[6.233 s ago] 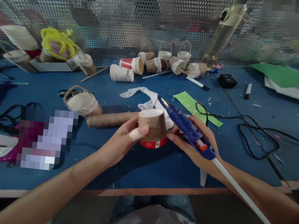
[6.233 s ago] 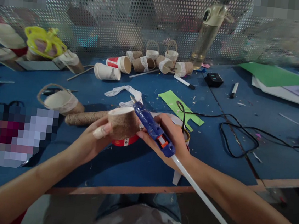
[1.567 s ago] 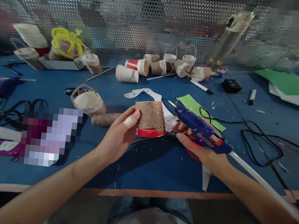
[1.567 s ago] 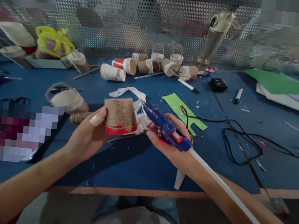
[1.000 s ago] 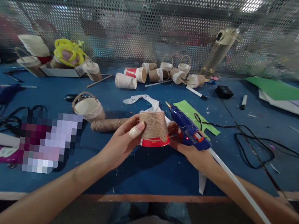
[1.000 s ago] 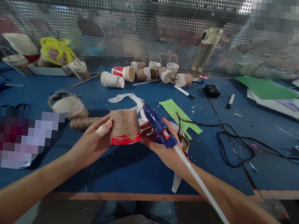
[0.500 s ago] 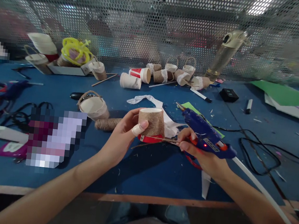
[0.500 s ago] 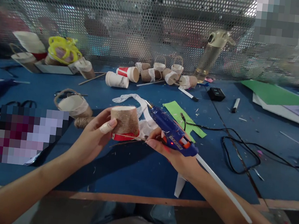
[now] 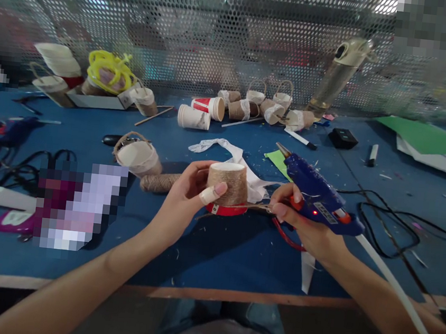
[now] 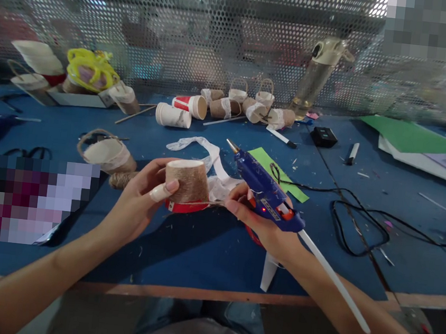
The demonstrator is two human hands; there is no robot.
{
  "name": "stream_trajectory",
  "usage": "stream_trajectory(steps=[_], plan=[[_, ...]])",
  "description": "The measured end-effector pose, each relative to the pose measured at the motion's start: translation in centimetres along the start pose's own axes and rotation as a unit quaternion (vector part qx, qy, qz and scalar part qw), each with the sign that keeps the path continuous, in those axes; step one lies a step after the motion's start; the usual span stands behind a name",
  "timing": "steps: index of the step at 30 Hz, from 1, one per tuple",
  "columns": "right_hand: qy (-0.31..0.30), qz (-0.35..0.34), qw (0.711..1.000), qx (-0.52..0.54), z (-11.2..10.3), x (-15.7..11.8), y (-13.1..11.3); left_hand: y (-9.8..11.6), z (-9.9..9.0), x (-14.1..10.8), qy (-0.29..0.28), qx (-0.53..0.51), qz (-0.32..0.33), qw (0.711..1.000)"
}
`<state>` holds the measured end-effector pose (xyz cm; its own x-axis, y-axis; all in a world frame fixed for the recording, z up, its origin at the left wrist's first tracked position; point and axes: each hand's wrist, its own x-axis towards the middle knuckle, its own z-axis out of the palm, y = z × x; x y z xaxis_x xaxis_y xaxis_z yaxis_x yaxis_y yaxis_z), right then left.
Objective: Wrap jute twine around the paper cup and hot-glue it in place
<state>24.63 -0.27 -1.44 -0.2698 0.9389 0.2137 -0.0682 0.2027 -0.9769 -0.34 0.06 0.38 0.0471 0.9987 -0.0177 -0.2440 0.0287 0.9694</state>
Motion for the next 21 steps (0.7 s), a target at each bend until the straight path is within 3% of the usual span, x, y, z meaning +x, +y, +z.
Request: stream_trajectory(steps=[7, 14, 21], plan=[[0.008, -0.003, 1.000, -0.014, -0.15, 0.13, 0.36, 0.19, -0.01, -0.19, -0.015, 0.018, -0.010, 1.000], [0.019, -0.004, 1.000, -0.020, -0.14, 0.12, 0.56, 0.27, 0.08, -0.21, 0.010, 0.039, 0.010, 0.999], [0.030, 0.014, 0.999, 0.017, -0.15, 0.28, 0.87, 0.25, 0.19, -0.16, 0.011, -0.002, -0.022, 1.000]])
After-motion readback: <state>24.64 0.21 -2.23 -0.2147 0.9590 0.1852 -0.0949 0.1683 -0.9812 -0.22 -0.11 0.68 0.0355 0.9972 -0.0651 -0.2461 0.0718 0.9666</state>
